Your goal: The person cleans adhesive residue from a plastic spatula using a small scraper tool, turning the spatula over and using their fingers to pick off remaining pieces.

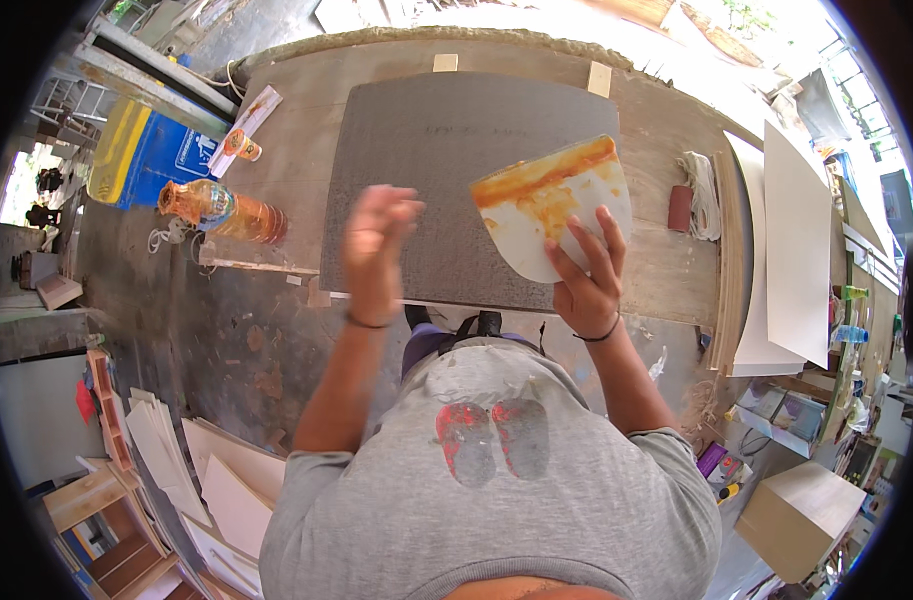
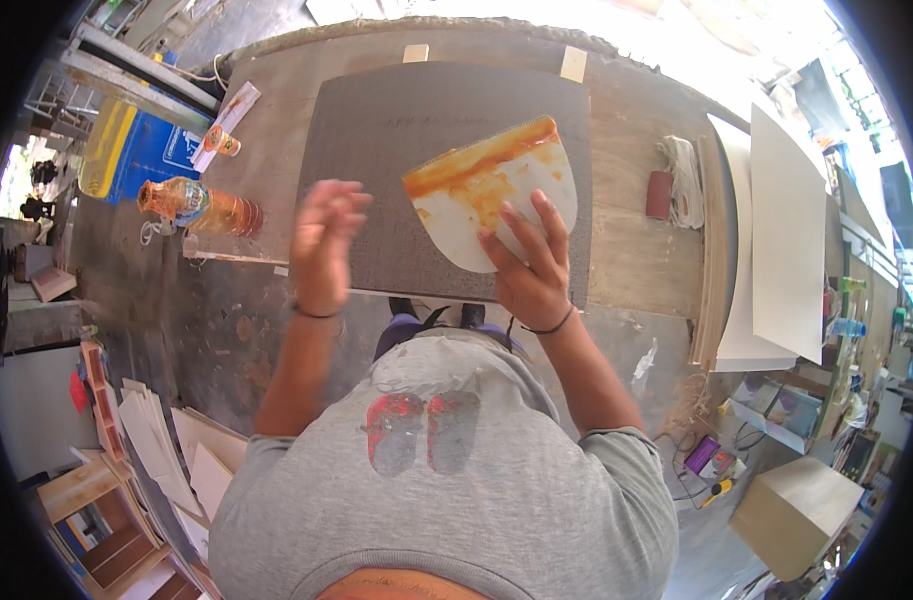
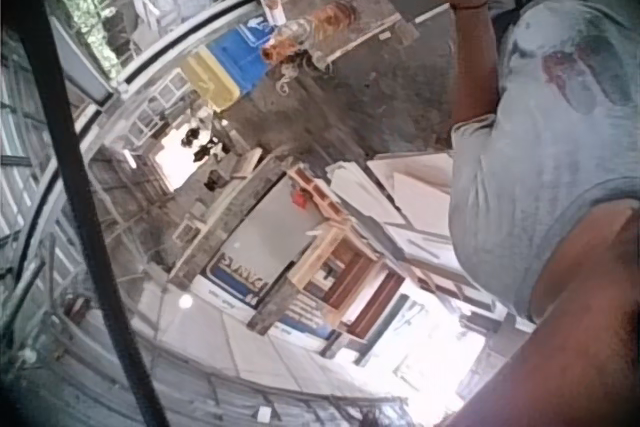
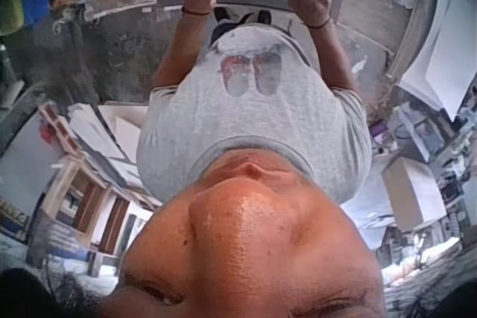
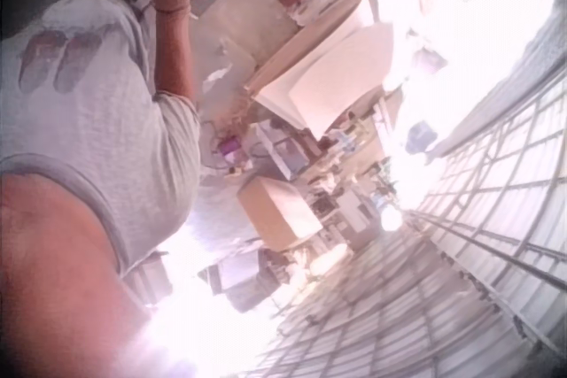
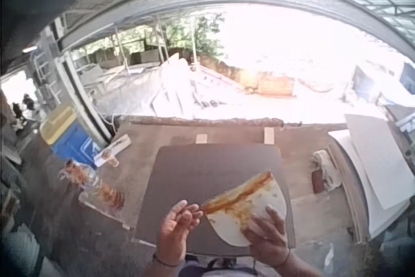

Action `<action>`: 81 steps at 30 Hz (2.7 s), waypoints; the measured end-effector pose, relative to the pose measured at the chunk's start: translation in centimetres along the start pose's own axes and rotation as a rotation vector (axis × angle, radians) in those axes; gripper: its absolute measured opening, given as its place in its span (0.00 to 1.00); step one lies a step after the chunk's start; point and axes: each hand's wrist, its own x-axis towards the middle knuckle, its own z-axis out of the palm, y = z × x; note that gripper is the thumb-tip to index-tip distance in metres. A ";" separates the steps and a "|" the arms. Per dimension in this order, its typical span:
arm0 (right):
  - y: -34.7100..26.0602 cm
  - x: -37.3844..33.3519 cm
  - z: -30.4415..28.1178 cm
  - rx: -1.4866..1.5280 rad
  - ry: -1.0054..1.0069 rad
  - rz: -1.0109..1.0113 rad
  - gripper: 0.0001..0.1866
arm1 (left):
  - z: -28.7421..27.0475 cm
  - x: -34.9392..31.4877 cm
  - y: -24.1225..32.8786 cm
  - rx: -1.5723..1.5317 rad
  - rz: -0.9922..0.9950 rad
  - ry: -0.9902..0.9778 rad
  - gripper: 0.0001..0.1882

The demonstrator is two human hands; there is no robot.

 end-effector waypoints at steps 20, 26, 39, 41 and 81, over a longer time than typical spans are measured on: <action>-5.5 -2.7 3.7 0.169 -0.140 0.036 0.15 | 3.3 -6.6 -2.6 -0.445 -0.365 -0.035 0.14; -9.5 -1.1 6.1 0.245 -0.181 0.057 0.14 | -5.0 -8.0 0.2 -0.418 -0.285 0.301 0.15; -23.5 -6.7 6.3 0.179 -0.037 0.568 0.10 | -22.6 -13.5 -2.1 -0.405 -0.515 -0.101 0.26; -25.8 -9.2 4.8 0.088 -0.004 0.661 0.09 | -21.3 -13.1 -2.5 -0.377 -0.573 -0.207 0.26; -17.4 -56.2 -38.1 -0.345 0.980 1.775 0.07 | 17.6 -29.7 -35.9 1.720 -0.247 -0.740 0.19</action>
